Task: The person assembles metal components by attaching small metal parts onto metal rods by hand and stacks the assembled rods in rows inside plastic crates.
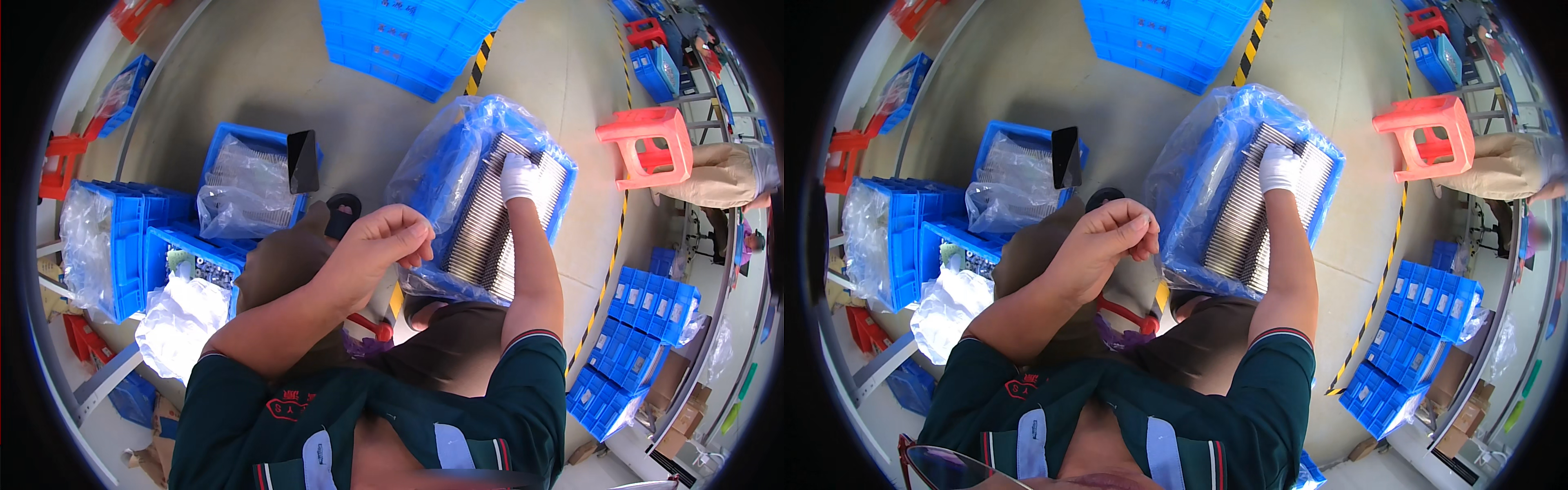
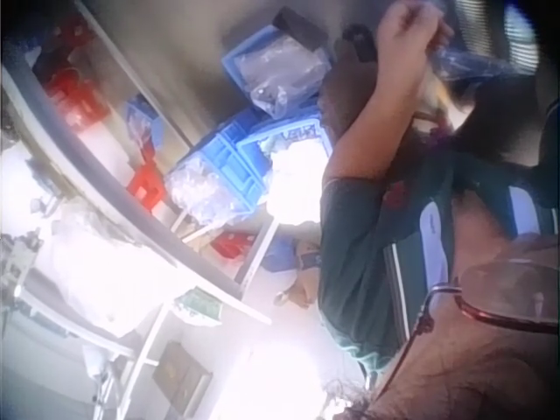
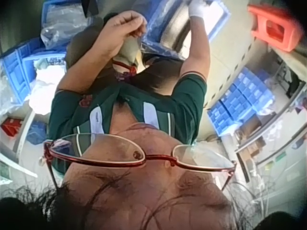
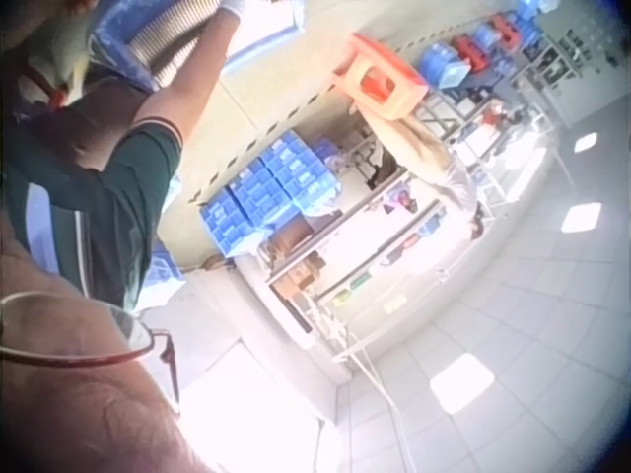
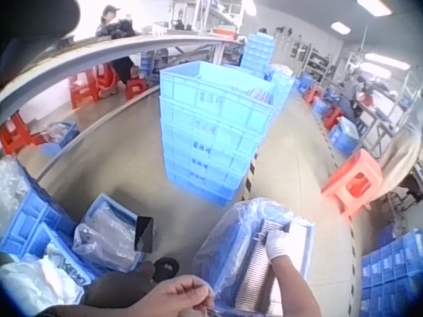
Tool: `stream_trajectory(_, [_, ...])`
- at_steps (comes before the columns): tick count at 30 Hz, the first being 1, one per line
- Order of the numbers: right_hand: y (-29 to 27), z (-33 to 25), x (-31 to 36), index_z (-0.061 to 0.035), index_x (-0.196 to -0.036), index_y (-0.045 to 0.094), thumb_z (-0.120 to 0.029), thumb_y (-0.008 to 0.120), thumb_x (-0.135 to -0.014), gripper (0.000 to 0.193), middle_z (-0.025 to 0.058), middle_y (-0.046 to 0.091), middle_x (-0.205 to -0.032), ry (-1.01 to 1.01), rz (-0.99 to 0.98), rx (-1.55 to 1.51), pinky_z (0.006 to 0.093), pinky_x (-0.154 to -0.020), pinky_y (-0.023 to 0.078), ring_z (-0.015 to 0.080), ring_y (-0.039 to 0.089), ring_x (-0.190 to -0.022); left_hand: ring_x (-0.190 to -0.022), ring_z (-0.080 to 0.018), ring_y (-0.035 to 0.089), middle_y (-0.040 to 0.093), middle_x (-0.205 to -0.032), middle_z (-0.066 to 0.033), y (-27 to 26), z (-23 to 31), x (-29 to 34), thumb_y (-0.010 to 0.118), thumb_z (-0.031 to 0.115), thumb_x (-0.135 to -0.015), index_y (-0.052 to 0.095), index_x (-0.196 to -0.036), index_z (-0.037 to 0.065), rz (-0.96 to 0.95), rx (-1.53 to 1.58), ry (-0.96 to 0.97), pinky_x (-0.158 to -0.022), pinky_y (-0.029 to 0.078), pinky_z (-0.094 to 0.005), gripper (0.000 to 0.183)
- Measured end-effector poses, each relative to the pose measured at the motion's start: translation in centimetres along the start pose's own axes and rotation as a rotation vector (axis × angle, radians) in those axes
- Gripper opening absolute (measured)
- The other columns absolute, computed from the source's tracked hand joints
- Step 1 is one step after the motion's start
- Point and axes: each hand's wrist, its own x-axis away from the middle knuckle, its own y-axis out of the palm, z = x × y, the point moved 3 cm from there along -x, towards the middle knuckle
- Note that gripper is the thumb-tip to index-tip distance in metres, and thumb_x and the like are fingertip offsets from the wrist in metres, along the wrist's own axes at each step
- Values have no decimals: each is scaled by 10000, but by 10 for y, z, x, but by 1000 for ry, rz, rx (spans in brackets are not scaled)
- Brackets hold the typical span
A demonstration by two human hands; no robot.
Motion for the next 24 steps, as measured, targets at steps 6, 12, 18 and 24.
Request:
stream_trajectory(6, [-31,-29,4,-83,-1006,574,-172,419,-837,246,72,522,-1128,-329,178,-7,410,-872,386,211,442,-1119,-718,-89,497,566,-777,-24,-1,0,-1,491,182,-895,562,-884,60,1,-8,0,-688,402,-230,142])
stream_trajectory(12, [-30,-49,8,-25,-1158,519,-176,379,-847,374,111,445,-1274,-314,-62,117,496,-1023,219,251,321,-1251,-725,-80,503,573,-780,-18,2,-5,-2,496,191,-893,565,-886,62,-31,-36,-25,-695,398,-226,147])
stream_trajectory(18, [-36,-76,7,9,-1211,477,-180,343,-863,419,153,417,-1302,-328,-59,103,516,-1040,161,289,274,-1274,-720,-96,497,564,-781,-31,-4,-3,4,478,167,-895,554,-879,56,11,-61,-18,-685,395,-235,135])
stream_trajectory(24, [34,-59,-4,15,-1192,489,-172,357,-857,406,159,439,-1275,-148,-6,7,515,-1036,172,285,308,-1245,-714,-110,492,558,-778,-40,6,-7,-5,471,161,-896,546,-872,52,-28,-62,-32,-677,392,-242,135])
